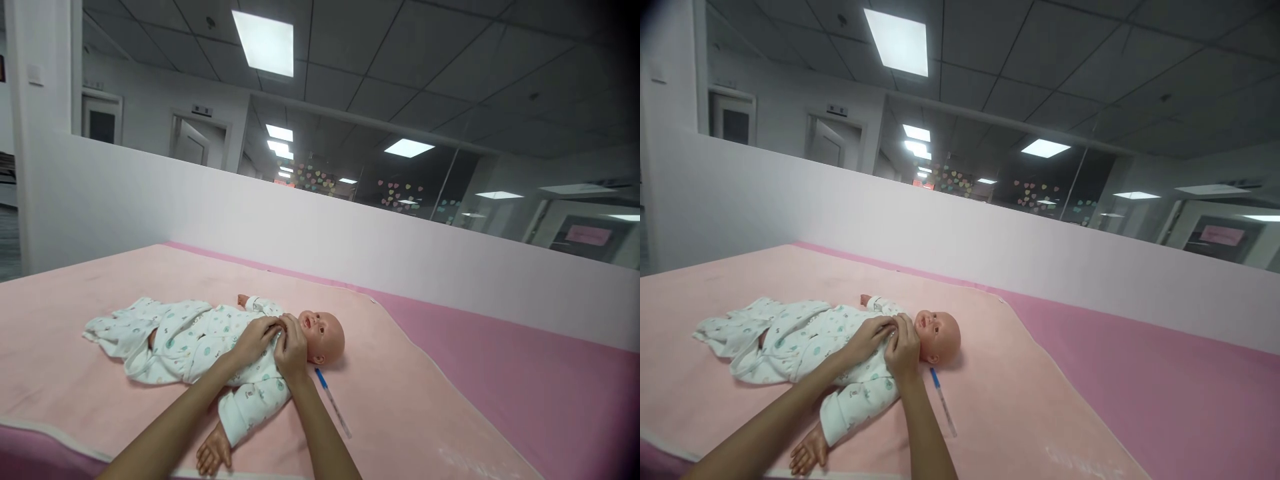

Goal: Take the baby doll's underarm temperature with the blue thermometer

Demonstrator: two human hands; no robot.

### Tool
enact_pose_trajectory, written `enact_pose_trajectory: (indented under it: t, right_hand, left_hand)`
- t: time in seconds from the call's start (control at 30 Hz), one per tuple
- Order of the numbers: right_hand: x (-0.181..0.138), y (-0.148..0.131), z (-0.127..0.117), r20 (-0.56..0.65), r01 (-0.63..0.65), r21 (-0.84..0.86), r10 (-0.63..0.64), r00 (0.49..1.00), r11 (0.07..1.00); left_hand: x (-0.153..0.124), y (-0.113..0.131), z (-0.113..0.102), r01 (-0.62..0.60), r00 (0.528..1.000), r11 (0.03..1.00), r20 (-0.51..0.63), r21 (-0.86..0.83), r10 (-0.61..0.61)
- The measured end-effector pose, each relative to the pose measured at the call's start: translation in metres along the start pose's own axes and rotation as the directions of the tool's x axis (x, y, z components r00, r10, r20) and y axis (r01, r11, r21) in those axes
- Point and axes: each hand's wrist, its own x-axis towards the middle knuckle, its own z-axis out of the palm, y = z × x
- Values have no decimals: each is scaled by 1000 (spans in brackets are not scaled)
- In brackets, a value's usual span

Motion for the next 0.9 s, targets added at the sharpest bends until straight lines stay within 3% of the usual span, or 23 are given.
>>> enact_pose_trajectory:
  t: [0.33, 0.9]
  right_hand:
    - [-3, 2, 3, -76, -85, -24, 83, 994, 996]
    - [-2, -2, 0, -129, -50, 22, 53, 990, 998]
  left_hand:
    - [-2, 2, -7, -21, 996, 1000, 82, -4, 21]
    - [-4, 2, -3, 15, 1000, 999, -6, 42, -15]
